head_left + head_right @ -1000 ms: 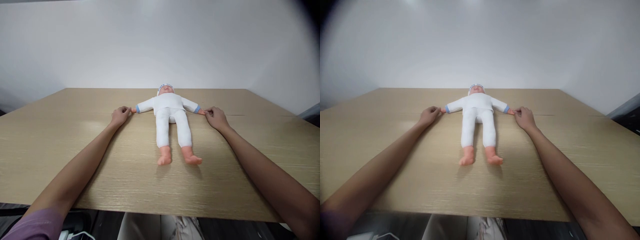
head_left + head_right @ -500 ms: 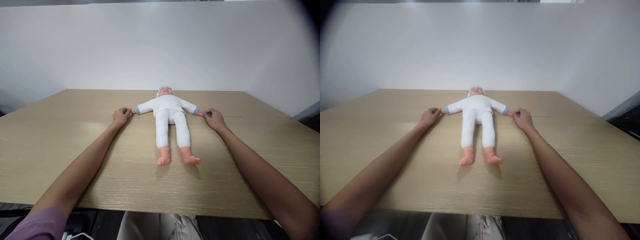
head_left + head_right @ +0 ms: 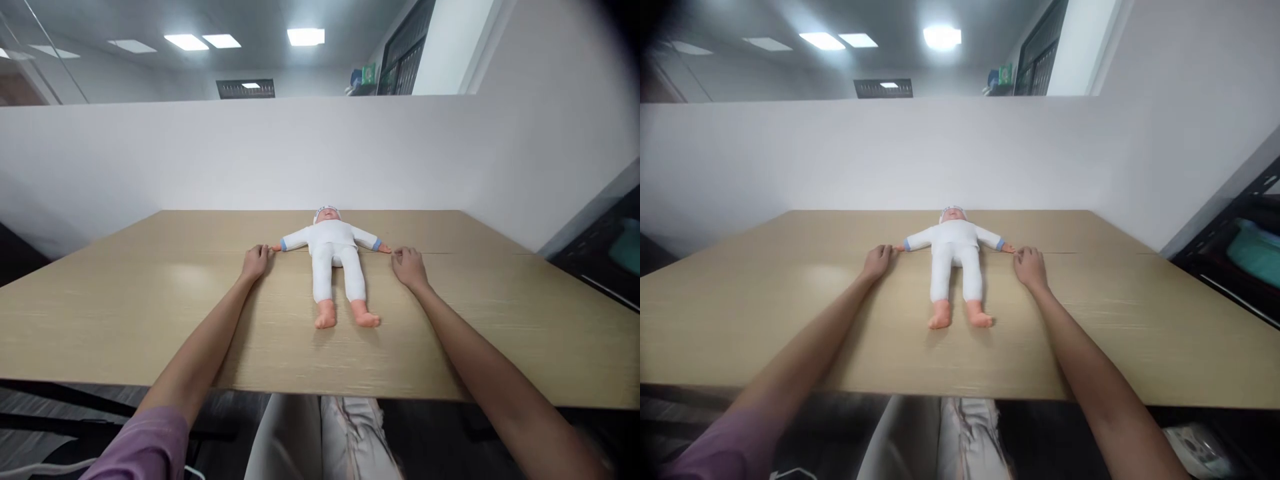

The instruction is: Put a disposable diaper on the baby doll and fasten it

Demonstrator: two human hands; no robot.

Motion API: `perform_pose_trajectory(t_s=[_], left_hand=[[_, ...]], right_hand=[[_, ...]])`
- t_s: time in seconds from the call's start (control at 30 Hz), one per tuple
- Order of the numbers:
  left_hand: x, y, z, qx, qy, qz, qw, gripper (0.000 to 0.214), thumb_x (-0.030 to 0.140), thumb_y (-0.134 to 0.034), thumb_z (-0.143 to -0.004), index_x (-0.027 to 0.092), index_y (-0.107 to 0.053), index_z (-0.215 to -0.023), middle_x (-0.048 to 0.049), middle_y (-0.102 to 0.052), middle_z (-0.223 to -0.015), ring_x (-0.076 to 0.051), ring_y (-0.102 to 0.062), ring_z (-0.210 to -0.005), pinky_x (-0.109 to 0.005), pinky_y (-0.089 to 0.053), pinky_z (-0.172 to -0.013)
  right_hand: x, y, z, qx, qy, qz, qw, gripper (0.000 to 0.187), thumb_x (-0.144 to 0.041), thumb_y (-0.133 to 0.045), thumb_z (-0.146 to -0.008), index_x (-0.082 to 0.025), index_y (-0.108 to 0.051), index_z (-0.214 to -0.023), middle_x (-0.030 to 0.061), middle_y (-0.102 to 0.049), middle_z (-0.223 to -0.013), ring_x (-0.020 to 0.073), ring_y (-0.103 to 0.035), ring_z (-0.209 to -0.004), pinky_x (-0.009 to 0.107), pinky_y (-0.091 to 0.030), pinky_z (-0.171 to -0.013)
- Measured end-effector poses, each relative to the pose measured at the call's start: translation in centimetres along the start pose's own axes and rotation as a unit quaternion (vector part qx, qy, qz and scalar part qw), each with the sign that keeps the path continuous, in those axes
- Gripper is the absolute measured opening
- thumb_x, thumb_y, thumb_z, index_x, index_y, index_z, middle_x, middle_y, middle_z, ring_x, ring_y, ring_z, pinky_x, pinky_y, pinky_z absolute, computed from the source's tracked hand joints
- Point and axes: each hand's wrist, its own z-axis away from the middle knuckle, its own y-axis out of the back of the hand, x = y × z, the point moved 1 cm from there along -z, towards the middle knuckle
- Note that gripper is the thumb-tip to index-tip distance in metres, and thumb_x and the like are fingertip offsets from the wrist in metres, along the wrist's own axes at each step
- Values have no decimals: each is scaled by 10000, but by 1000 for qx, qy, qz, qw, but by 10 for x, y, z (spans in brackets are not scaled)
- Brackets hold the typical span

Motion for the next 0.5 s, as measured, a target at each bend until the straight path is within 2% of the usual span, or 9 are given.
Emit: perform_pose_trajectory(t_s=[0.23, 0.37, 0.5], left_hand=[[12, 8, 57, 7, 22, -44, 999, 517, 393, -425, -1024, 73, -565, -1406, -256, -594, -1471, -366, -504, -1393, -461, -385, -1131], [20, 14, 91, -1, 28, -69, 997, 522, 418, -420, -1021, 93, -554, -1406, -254, -587, -1469, -393, -486, -1401, -503, -374, -1141], [28, 23, 125, -9, 26, -88, 996, 524, 417, -399, -1024, 110, -534, -1426, -244, -576, -1490, -380, -484, -1421, -499, -367, -1158]], right_hand=[[-23, 26, 47, -17, -9, 16, 1000, 375, -269, -470, -972, -77, -668, -1225, 226, -677, -1224, 330, -573, -1169, 427, -414, -1050], [-38, 43, 74, -31, -14, 20, 999, 400, -260, -484, -970, -94, -654, -1291, 213, -679, -1261, 328, -571, -1195, 423, -402, -1067], [-52, 62, 104, -42, -26, 21, 999, 460, -293, -482, -988, -69, -613, -1368, 239, -655, -1324, 338, -566, -1225, 431, -394, -1081]])
